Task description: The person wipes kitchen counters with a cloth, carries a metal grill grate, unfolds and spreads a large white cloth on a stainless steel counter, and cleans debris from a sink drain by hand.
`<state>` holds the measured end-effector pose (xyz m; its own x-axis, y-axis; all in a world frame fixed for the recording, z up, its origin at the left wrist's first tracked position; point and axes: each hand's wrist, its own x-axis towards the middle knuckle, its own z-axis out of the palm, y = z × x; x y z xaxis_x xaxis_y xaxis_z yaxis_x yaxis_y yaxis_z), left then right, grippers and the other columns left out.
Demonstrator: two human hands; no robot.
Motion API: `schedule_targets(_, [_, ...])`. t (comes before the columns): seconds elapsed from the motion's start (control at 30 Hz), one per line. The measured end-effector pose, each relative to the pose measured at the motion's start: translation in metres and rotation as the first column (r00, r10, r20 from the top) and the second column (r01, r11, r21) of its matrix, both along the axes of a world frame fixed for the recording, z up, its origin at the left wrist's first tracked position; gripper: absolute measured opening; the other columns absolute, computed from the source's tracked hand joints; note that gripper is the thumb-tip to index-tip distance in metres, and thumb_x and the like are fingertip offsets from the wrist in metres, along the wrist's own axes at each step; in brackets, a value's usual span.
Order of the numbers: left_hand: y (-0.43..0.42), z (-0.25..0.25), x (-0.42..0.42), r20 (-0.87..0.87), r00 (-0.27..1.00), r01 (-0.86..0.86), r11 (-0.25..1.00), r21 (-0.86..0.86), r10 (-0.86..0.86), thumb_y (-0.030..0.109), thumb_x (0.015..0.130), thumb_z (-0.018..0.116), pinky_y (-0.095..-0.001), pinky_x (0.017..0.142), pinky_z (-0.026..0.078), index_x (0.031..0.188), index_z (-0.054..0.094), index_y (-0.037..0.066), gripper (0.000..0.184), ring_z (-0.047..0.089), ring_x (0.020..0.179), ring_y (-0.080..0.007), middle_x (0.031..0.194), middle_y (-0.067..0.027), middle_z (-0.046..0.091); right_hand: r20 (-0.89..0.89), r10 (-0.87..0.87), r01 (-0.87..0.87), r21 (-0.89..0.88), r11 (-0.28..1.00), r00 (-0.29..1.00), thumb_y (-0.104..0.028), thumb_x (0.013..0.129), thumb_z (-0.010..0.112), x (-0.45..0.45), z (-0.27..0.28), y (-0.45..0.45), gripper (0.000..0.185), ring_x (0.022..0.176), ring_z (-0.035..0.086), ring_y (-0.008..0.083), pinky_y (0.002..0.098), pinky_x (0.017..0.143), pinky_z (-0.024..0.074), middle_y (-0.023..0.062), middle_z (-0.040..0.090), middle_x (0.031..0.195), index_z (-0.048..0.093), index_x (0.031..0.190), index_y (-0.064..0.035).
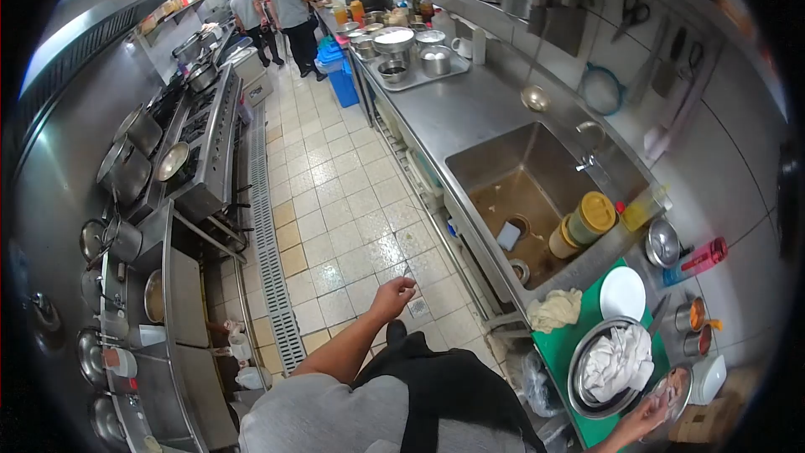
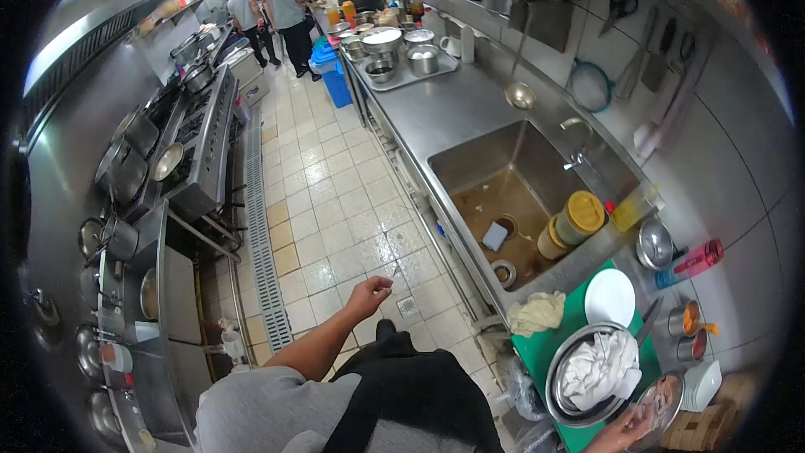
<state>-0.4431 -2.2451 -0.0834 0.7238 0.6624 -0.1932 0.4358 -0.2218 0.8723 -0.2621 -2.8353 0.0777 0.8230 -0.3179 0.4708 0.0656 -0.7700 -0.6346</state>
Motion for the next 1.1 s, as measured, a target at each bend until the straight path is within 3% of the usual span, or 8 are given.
schedule_targets(0.3, [0.105,-0.029,-0.034,0.021,0.991,0.135,0.989,-0.06,-0.134,0.022,0.086,0.067,-0.0344,0.085,0.051,0.109,0.066,0.003,0.03,0.066,0.096,-0.0239,0.102,-0.0124,0.069,0.101,0.506,-0.514,0.072,0.855,0.856,-0.007,0.091,0.057,-0.009,0.048,0.25,0.019,0.092,0.059,0.0175,0.0285,0.084,0.0461,0.0104,0.064,0.099,0.063,0.106,0.0025])
schedule_targets(0.53, [0.187,-0.143,-0.221,-0.68,0.732,0.063,0.998,0.009,-0.04,0.04,0.08,0.067,-0.0395,0.086,0.051,0.101,0.071,0.005,0.041,0.065,0.097,-0.033,0.103,-0.017,0.068,-0.297,0.84,-0.772,0.341,0.537,0.454,-0.011,0.085,0.065,-0.042,0.005,0.391,0.019,0.078,0.066,0.0213,0.031,0.07,0.0514,0.0134,0.068,0.088,0.066,0.102,-0.0012])
schedule_targets(0.77, [0.153,-0.178,-0.351,-0.744,0.64,-0.497,0.841,-0.212,0.191,0.036,0.086,0.062,-0.0401,0.056,0.053,0.09,0.069,0.002,0.035,0.066,0.06,-0.0249,0.074,-0.015,0.067,-0.686,0.68,-0.832,0.198,0.518,0.26,-0.023,0.086,0.061,-0.017,-0.138,0.391,0.025,0.084,0.067,0.03,0.0404,0.075,0.0513,0.0156,0.068,0.095,0.066,0.104,-0.0065])
schedule_targets(0.87, [0.132,-0.158,-0.354,-0.512,0.85,-0.02,0.966,-0.26,-0.12,0.023,0.087,0.063,-0.0373,0.044,0.048,0.09,0.065,0.005,0.019,0.062,0.051,-0.0239,0.068,-0.0092,0.062,-0.825,0.519,-0.888,0.047,0.457,0.223,-0.024,0.087,0.057,-0.013,-0.218,0.353,0.023,0.088,0.067,0.0289,0.0418,0.08,0.0507,0.0131,0.069,0.099,0.068,0.103,-0.0105])
schedule_targets(0.93, [0.123,-0.125,-0.321,-0.555,0.829,-0.16,0.922,-0.354,-0.068,0.023,0.087,0.064,-0.0371,0.043,0.047,0.092,0.065,0.005,0.019,0.061,0.051,-0.0228,0.07,-0.0079,0.062,-0.99,0.09,-0.991,-0.115,-0.07,0.108,-0.023,0.085,0.057,-0.019,-0.247,0.324,0.022,0.088,0.067,0.0252,0.0396,0.081,0.0512,0.0113,0.069,0.095,0.069,0.101,-0.0129])
schedule_targets(0.97, [0.123,-0.108,-0.304,-0.603,0.798,-0.32,0.847,-0.425,-0.001,0.024,0.087,0.064,-0.0369,0.043,0.047,0.094,0.065,0.005,0.02,0.06,0.05,-0.0218,0.073,-0.0067,0.062,-0.99,0.089,-0.992,-0.114,-0.063,0.108,-0.023,0.085,0.057,-0.025,-0.257,0.306,0.022,0.088,0.067,0.0252,0.0396,0.081,0.0512,0.0113,0.069,0.095,0.069,0.101,-0.0129])
schedule_targets(1.03, [0.13,-0.108,-0.288,-0.595,0.8,-0.234,0.875,-0.424,-0.074,0.024,0.087,0.064,-0.0358,0.045,0.046,0.1,0.064,0.006,0.022,0.06,0.053,-0.0195,0.078,-0.0053,0.063,-0.99,0.088,-0.733,0.141,0.665,-0.11,-0.028,0.085,0.052,-0.04,-0.265,0.279,0.028,0.072,0.069,0.0258,0.0393,0.072,0.0546,0.0133,0.07,0.089,0.067,0.089,-0.0042])
schedule_targets(1.1, [0.138,-0.111,-0.268,-0.565,0.823,-0.367,0.815,-0.449,0.059,0.023,0.088,0.065,-0.0347,0.048,0.046,0.103,0.063,0.006,0.024,0.061,0.056,-0.0189,0.078,-0.0051,0.063,-0.99,0.138,-0.832,0.089,0.547,-0.015,-0.029,0.086,0.051,-0.047,-0.264,0.262,0.028,0.068,0.069,0.0238,0.0385,0.07,0.0545,0.0118,0.07,0.083,0.067,0.087,-0.0063])
